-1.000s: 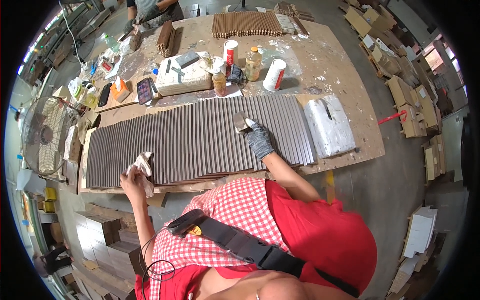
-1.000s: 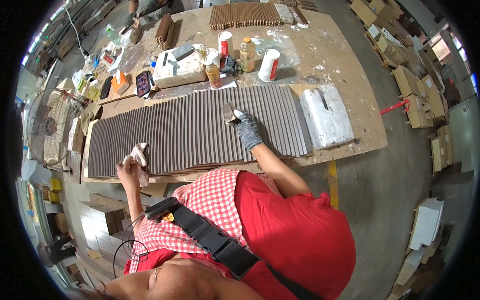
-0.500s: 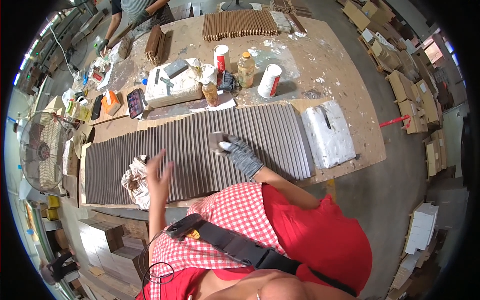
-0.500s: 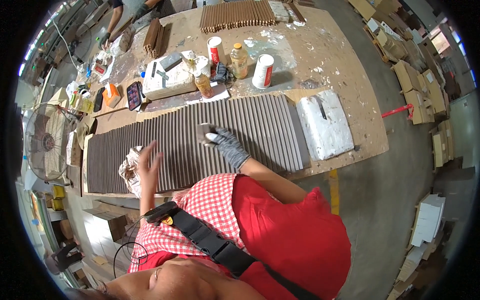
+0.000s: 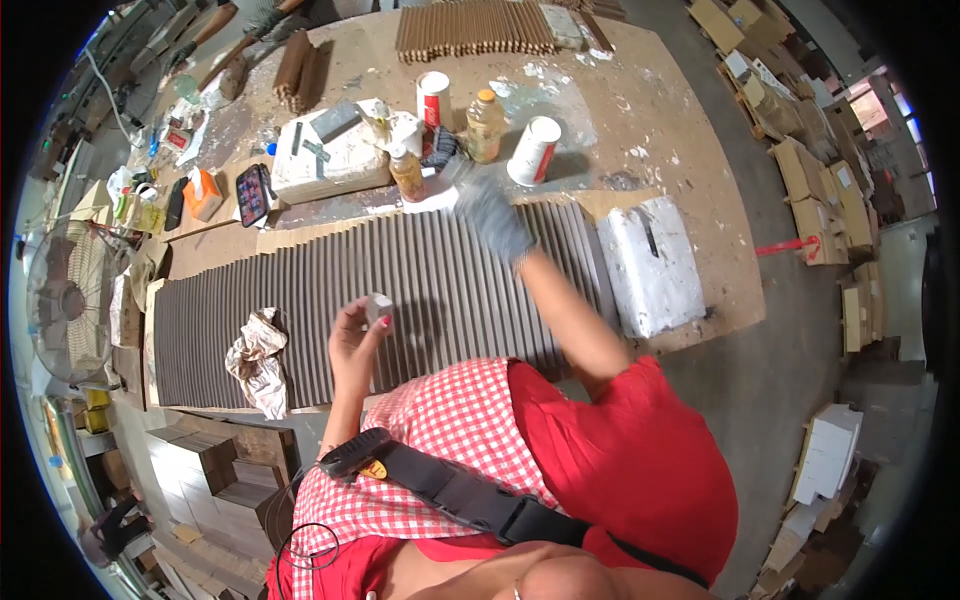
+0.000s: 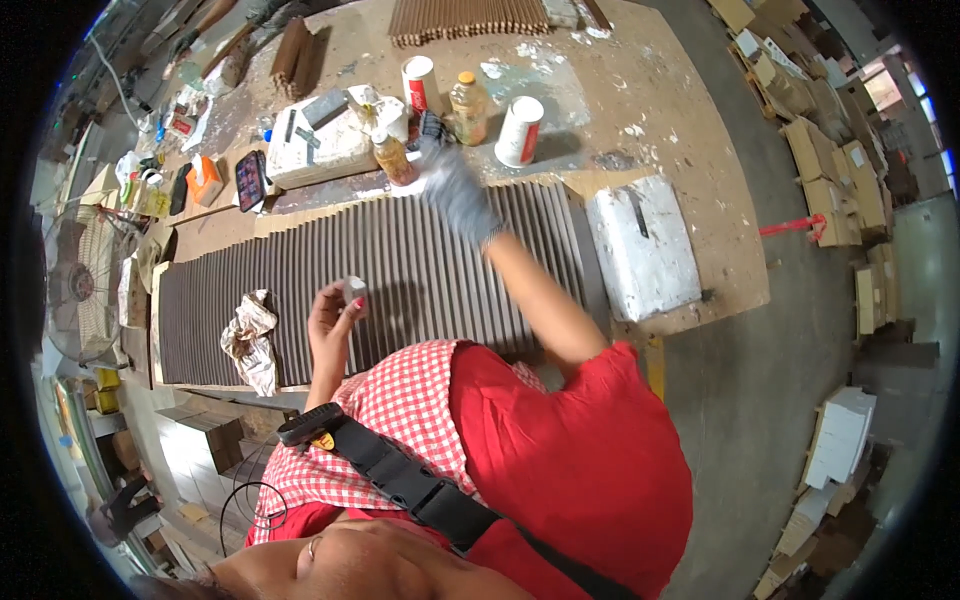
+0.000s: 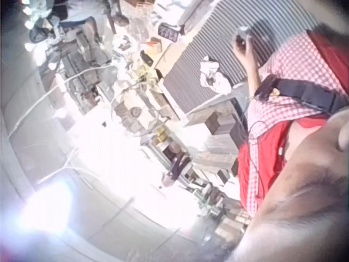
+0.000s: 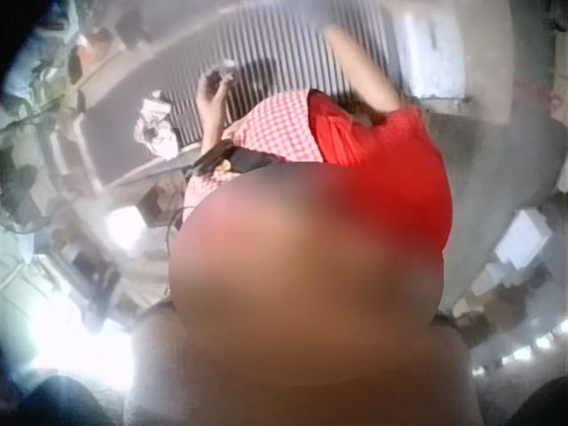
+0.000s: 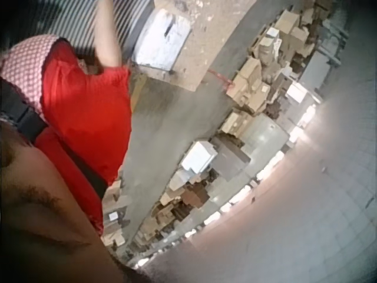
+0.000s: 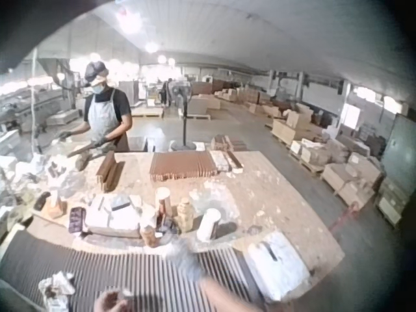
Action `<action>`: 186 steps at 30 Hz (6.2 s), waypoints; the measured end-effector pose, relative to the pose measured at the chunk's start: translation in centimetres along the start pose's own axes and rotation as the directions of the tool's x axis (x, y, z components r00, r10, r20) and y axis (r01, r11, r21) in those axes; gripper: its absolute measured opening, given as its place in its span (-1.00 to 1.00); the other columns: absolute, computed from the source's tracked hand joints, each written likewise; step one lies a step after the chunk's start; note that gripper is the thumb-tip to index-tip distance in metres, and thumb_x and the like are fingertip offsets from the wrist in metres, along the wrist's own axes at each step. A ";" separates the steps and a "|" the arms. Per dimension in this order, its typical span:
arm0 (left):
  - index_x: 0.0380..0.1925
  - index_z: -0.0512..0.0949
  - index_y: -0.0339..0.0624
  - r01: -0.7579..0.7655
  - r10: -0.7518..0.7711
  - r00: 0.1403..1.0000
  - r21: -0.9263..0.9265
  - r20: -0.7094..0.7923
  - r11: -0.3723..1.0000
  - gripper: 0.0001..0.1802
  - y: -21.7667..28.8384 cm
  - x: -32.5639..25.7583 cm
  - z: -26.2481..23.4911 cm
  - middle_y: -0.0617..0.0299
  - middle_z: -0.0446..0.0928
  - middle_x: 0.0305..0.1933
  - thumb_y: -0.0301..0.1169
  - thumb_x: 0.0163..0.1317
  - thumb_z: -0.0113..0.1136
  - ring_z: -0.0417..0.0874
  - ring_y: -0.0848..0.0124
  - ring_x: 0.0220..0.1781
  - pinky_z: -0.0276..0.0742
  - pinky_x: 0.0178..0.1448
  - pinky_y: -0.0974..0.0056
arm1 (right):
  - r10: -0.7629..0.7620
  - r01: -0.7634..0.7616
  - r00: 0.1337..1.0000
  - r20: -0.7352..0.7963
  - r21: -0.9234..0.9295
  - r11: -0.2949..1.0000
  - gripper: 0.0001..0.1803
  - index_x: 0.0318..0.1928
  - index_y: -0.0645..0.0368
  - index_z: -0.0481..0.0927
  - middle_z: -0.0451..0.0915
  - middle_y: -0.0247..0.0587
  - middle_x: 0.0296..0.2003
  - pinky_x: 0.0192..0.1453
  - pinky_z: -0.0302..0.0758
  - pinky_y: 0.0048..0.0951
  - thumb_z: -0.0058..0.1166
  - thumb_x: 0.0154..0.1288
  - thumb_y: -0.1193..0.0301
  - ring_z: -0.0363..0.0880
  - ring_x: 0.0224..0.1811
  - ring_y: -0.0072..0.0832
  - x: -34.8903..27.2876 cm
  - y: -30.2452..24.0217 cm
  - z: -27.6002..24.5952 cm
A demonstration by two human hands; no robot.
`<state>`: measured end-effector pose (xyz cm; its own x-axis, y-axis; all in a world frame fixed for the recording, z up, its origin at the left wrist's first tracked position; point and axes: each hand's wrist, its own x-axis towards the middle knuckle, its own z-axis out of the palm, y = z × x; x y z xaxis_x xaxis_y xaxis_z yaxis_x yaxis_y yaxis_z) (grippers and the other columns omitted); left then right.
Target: The person wipes the surface of a grooved wood panel with a cloth and then uses a small sanding block to rub the edges and surface of the panel.
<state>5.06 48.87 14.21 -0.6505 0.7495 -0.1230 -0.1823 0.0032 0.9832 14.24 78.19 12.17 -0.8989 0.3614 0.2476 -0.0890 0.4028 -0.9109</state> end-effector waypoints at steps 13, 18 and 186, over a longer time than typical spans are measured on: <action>0.16 0.35 -0.27 -0.040 0.034 0.987 -0.041 -0.155 0.998 -0.58 -0.5 -1.3 -2.9 0.26 0.51 -0.04 -0.48 0.31 0.10 0.52 0.55 -0.12 0.45 -0.11 0.41 | 0.166 -0.596 0.680 -0.714 -0.408 0.691 -0.36 -0.03 0.29 0.52 0.57 0.12 -0.13 0.04 0.50 -0.27 0.40 -0.16 0.27 0.57 -0.10 -0.10 4.0 6.5 -15.9; 0.20 0.31 -0.31 -0.171 0.160 0.963 -0.032 -0.216 0.985 -0.53 0.9 -1.4 -2.7 0.20 0.49 0.03 -0.54 0.29 0.11 0.52 0.52 -0.01 0.47 -0.03 0.41 | -0.214 -0.262 0.570 -0.793 -0.423 0.867 -0.51 0.02 0.31 0.47 0.51 -0.01 -0.10 -0.05 0.52 -0.27 0.26 0.08 0.36 0.54 -0.11 -0.29 1.3 -4.0 -11.3; -0.10 0.63 -0.16 -0.407 0.235 0.913 0.701 0.334 0.586 -0.48 -2.6 0.5 0.1 -0.07 0.37 0.07 -0.23 -0.14 0.44 0.37 0.03 0.19 0.32 0.27 0.11 | 0.651 -0.576 0.750 -0.117 0.369 0.730 -0.77 -0.05 0.16 0.62 0.51 -0.40 -0.52 -0.53 0.32 -0.69 -0.03 0.38 0.40 0.36 -0.59 -0.73 -14.6 -7.1 8.7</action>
<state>5.26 49.31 11.63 -0.3906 0.9059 0.1635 0.6746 0.1608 0.7205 24.29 62.67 12.12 -0.6822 0.6316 -0.3684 0.2944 -0.2240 -0.9291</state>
